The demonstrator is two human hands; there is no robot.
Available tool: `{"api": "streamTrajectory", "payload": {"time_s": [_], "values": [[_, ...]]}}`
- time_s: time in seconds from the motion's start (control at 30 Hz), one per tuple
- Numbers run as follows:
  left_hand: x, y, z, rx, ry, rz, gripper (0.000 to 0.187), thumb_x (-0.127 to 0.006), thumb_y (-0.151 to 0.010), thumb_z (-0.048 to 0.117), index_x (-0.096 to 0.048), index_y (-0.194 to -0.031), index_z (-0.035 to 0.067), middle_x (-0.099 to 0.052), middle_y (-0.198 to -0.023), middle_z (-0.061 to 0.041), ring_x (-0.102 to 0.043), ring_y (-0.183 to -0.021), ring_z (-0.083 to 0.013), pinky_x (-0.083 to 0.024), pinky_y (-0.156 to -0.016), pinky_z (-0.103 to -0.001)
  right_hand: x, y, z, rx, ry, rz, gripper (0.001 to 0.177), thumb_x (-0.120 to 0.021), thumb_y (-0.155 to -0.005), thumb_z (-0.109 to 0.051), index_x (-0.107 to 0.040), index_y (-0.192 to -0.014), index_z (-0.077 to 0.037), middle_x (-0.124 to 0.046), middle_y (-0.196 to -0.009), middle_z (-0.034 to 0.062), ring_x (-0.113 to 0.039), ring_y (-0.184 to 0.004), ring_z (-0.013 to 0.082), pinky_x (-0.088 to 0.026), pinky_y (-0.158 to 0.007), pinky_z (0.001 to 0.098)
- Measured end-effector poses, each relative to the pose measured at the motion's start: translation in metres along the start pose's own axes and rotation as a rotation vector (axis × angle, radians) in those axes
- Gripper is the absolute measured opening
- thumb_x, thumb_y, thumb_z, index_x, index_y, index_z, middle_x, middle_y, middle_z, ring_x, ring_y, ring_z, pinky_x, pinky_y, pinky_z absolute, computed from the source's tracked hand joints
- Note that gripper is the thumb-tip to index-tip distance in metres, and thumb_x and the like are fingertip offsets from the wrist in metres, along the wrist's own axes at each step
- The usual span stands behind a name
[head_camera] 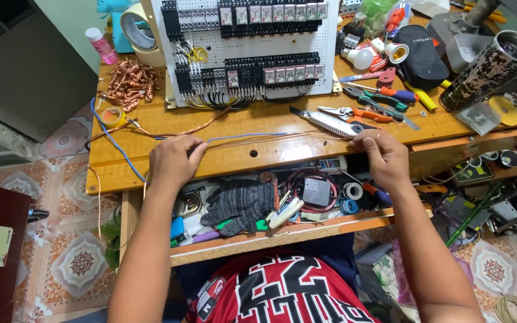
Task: Stripping insulation from electrical wires and twisting the copper strands to prepare them for connection to a panel
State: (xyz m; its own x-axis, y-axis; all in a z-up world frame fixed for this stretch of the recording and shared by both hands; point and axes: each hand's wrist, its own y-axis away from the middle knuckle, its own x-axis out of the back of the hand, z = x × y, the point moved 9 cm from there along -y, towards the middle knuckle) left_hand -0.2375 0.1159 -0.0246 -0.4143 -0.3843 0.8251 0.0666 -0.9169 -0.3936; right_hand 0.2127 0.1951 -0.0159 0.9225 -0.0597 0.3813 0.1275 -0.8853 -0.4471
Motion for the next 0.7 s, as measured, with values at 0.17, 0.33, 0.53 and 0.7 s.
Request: {"api": "streamTrajectory", "payload": {"time_s": [0.17, 0.33, 0.53, 0.7], "values": [[-0.016, 0.005, 0.015, -0.057, -0.054, -0.026, 0.014, -0.073, -0.092, 0.037, -0.079, -0.099, 0.027, -0.076, -0.095, -0.002, -0.073, -0.09, -0.0303, -0.058, -0.079, -0.045, 0.012, 0.009, -0.007, 0.254, 0.356, -0.046, 0.015, -0.067, -0.107, -0.02, -0.08, -0.102, -0.016, -0.076, -0.097, 0.0041, -0.073, -0.092, 0.028, -0.057, -0.088, 0.0387], [-0.018, 0.008, -0.003, -0.025, -0.051, -0.049, 0.015, -0.074, -0.091, 0.039, -0.08, -0.097, 0.027, -0.073, -0.094, -0.001, -0.072, -0.089, -0.0315, -0.058, -0.079, -0.045, 0.011, 0.044, 0.0, 0.244, 0.367, -0.152, 0.022, -0.064, -0.105, -0.023, -0.076, -0.089, -0.014, -0.075, -0.088, 0.0071, -0.073, -0.085, 0.0318, -0.057, -0.081, 0.0413], [-0.022, 0.011, -0.013, 0.001, 0.027, -0.017, 0.01, -0.077, -0.091, 0.039, -0.08, -0.094, 0.03, -0.069, -0.091, 0.0, -0.071, -0.087, -0.0316, -0.058, -0.075, -0.045, 0.012, 0.046, -0.024, 0.284, 0.325, -0.111, 0.025, -0.058, -0.108, -0.026, -0.075, -0.091, -0.016, -0.075, -0.092, 0.0027, -0.072, -0.086, 0.0296, -0.057, -0.083, 0.039], [-0.027, 0.008, 0.013, -0.015, 0.036, 0.031, 0.012, -0.077, -0.09, 0.042, -0.08, -0.096, 0.032, -0.067, -0.092, 0.002, -0.072, -0.084, -0.0297, -0.059, -0.074, -0.045, 0.018, 0.025, -0.015, 0.409, 0.509, -0.078, 0.017, -0.062, -0.106, -0.029, -0.075, -0.101, -0.02, -0.075, -0.101, -0.004, -0.073, -0.093, 0.0225, -0.057, -0.088, 0.0346]]}}
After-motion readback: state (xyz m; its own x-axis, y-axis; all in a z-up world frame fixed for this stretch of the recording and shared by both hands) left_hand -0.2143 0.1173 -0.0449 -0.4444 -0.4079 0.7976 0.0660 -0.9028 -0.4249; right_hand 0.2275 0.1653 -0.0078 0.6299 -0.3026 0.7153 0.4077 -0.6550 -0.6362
